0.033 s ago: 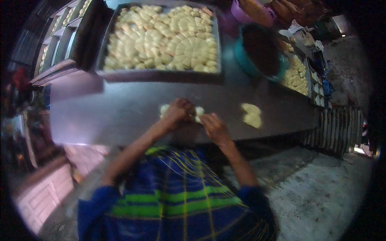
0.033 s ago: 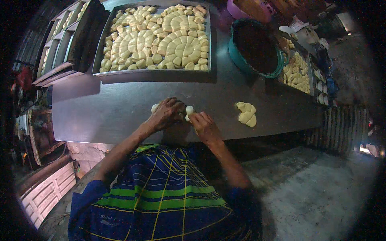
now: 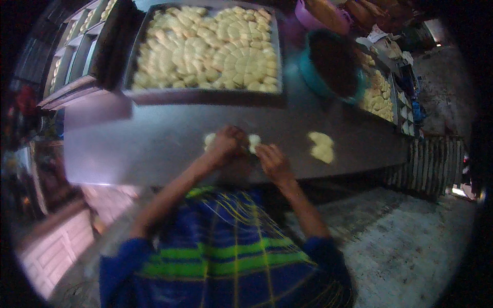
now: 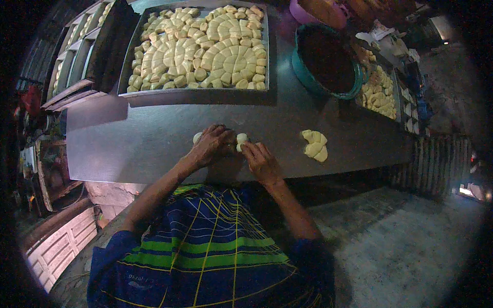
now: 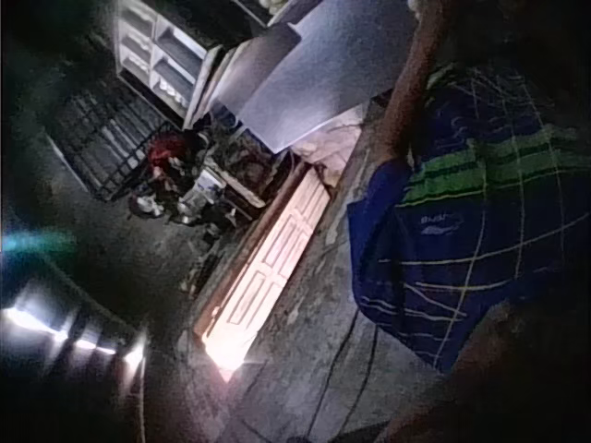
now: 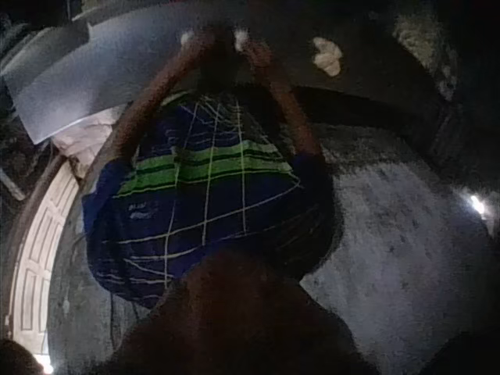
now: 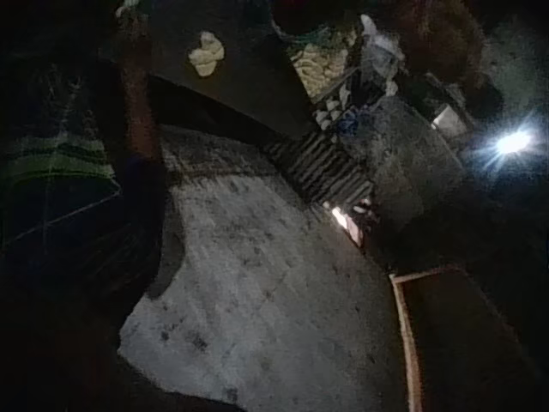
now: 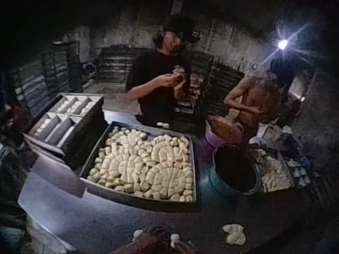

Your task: The person flattens small pieces of dough by hand, adds a dark filling from a bowl, and pinches the dough to seal it before placing the shaped items onto a metal tray.

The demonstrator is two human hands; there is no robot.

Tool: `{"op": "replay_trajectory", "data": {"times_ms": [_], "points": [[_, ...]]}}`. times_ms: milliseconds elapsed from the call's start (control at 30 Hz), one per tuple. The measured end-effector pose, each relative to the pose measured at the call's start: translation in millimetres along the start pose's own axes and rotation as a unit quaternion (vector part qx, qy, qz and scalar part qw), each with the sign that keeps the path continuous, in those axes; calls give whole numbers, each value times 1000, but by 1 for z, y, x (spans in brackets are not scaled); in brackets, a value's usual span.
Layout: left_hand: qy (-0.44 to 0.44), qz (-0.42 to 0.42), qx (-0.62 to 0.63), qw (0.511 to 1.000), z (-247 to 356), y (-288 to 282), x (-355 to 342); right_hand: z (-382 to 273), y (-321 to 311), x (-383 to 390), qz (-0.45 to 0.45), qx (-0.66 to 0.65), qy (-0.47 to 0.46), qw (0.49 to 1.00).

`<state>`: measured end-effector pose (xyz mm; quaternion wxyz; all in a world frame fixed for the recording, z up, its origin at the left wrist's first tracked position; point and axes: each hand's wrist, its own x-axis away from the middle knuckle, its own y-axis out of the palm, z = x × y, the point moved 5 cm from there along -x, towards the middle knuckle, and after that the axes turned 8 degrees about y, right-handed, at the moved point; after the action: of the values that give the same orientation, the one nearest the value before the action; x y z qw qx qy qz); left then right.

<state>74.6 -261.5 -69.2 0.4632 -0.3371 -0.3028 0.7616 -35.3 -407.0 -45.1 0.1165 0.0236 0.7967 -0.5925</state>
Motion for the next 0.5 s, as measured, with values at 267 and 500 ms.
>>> {"op": "replay_trajectory", "data": {"times_ms": [267,500], "points": [[-41,20,3,999,-2,15,9,3,34,19,15,-81,45,996],[-51,63,7,997,-2,-29,19,14,5,-39,-51,-125,16,991]]}}
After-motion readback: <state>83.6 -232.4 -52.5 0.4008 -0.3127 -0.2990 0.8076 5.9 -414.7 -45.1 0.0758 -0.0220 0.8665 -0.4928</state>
